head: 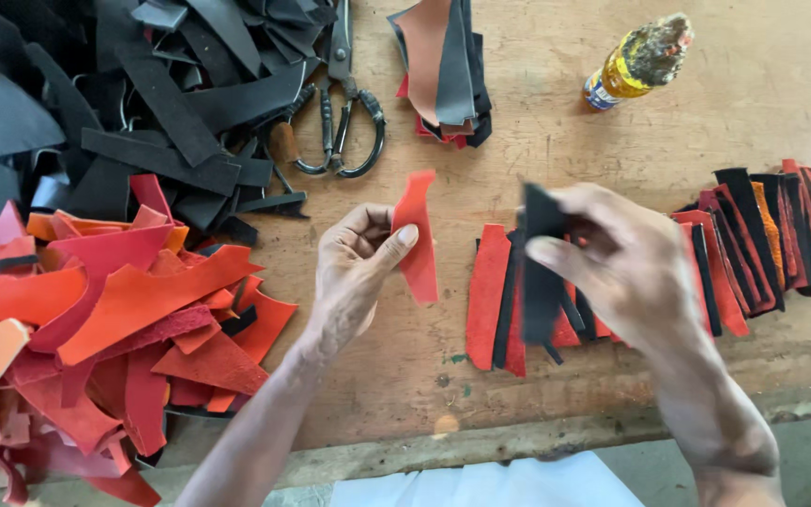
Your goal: The person repeatedly picks a red rubber piece and a black rubber piece, aligns their edges, and presses them together to form a paired unit. The person places each completed pair into a growing stack on the right side of the table.
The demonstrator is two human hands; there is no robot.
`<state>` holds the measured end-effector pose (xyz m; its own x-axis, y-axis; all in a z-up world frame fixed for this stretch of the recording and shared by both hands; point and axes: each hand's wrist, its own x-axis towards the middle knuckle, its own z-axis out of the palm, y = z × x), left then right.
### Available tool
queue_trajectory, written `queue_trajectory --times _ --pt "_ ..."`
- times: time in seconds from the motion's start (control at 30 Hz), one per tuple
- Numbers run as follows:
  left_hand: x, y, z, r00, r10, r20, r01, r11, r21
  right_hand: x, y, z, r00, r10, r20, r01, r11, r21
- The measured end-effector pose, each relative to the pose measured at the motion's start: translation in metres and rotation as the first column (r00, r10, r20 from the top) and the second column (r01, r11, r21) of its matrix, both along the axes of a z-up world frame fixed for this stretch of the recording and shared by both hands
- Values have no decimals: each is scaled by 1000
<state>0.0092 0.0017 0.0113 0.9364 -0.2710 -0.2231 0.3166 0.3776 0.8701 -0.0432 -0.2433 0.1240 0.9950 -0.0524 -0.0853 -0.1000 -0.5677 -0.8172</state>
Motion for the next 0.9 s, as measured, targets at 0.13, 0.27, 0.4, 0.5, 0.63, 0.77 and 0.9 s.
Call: queue_trajectory --times 0.13,0.27,0.4,0.5,0.63,0.77,0.9 --pt "-1 1 -1 996 -89 -5 88 992 -95 29 3 -39 993 110 53 -121 921 369" --pt "-2 -2 -3 995 -103 -8 103 995 -15 39 0 -69 988 140 -59 -101 893 438" --pt "-6 -4 -6 992 -43 119 38 998 49 42 -3 -84 980 196 -25 -156 846 510" --pt "-9 0 -5 991 -34 127 39 999 -30 43 -3 -89 978 208 -12 -165 806 568" --pt "-9 0 3 953 -62 297 48 997 55 45 -2 -90 977 211 -15 -166 808 565" --pt "-12 0 13 949 -129 286 71 976 204 43 1 -86 979 205 17 -177 799 575" --pt "-12 -1 18 954 -188 235 137 967 217 41 0 -80 978 201 51 -198 830 521"
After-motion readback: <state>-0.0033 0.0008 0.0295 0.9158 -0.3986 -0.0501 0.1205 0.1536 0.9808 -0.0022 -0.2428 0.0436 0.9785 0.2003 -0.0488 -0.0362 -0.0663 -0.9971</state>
